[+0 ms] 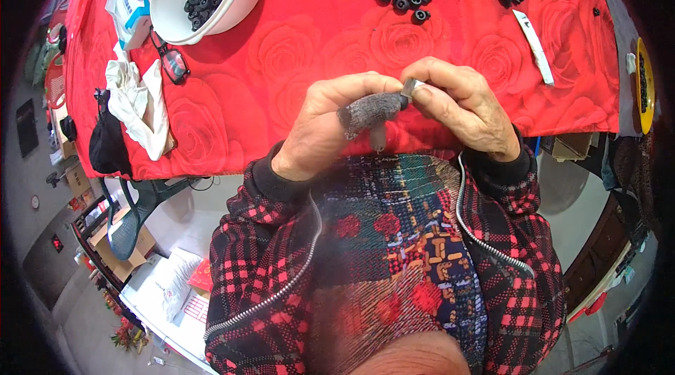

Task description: The person sits at a table covered with a red cloth and repeatedly picks up small black beads. Using a small white tool, they rub the surface of each bead individually. The person handles the beads one at a time, rotating them in their hands while applying the tool, and then places them back on the table.

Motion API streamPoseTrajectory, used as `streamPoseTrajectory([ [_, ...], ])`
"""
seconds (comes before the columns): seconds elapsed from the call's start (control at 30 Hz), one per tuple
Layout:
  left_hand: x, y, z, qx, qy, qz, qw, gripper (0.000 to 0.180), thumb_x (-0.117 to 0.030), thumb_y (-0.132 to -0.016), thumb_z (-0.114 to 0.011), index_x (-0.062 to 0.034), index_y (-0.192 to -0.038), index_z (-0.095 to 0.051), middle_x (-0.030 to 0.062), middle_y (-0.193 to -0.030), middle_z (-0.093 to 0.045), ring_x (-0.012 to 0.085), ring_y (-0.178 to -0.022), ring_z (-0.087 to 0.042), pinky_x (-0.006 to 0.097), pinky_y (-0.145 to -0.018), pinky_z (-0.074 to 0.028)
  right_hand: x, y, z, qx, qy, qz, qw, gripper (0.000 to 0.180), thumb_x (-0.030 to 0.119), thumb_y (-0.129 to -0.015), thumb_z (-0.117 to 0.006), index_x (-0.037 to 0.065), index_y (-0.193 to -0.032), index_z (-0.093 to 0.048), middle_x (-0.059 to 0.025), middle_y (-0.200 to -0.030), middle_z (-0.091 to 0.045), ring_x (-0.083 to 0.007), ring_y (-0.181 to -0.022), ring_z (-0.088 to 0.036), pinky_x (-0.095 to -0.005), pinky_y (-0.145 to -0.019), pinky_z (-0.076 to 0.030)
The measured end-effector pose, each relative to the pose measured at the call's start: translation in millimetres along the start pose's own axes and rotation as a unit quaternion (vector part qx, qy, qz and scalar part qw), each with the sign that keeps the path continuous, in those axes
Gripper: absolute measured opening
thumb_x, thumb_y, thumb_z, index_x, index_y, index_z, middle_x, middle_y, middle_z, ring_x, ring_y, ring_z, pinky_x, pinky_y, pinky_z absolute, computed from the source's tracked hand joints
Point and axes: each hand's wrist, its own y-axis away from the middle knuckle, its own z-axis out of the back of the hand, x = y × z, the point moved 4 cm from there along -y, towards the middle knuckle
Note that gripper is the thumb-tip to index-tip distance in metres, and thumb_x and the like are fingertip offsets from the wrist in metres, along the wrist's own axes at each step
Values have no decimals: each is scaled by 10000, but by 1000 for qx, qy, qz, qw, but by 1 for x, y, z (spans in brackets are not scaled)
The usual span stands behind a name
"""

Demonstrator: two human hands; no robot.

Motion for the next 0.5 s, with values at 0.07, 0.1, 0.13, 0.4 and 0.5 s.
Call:
streamPoseTrajectory([
  [0.07,1,1,1,-3,3,-3,1000,286,-149,-862,-602,18,-1095,-605,66,-900,-610,133,-642,-572,246,-525,-458,0,-1,0,8,14,6,1000,151,120,-920,-496,5,-969,-581,-76,-735,-589,-139,-670,-562,-278,-607,-440],
  [0.1,1,0,1,0,-5,-3,1000,287,-147,-864,-599,18,-1098,-604,69,-905,-612,135,-646,-575,247,-524,-459,1,-1,1,12,22,8,1000,152,122,-920,-495,6,-967,-582,-73,-739,-591,-137,-677,-562,-277,-612,-442],
  [0.13,0,0,0,3,-12,-2,1000,287,-146,-865,-595,19,-1100,-602,72,-911,-614,137,-649,-578,247,-523,-459,1,-1,1,12,28,18,999,153,122,-920,-495,6,-965,-582,-74,-739,-590,-140,-676,-563,-279,-613,-443],
  [0.4,3,-1,2,-8,-2,10,1000,291,-172,-888,-567,20,-1105,-598,79,-927,-624,148,-652,-588,253,-517,-471,-5,-1,1,4,43,45,998,151,124,-915,-502,5,-960,-583,-96,-745,-599,-169,-674,-583,-300,-609,-447],
  [0.5,2,-1,2,-10,-11,11,1000,290,-171,-890,-565,20,-1106,-597,79,-923,-627,148,-642,-588,254,-518,-474,-3,-2,2,12,56,39,998,151,126,-914,-505,6,-961,-583,-108,-741,-597,-176,-664,-585,-301,-607,-446],
])
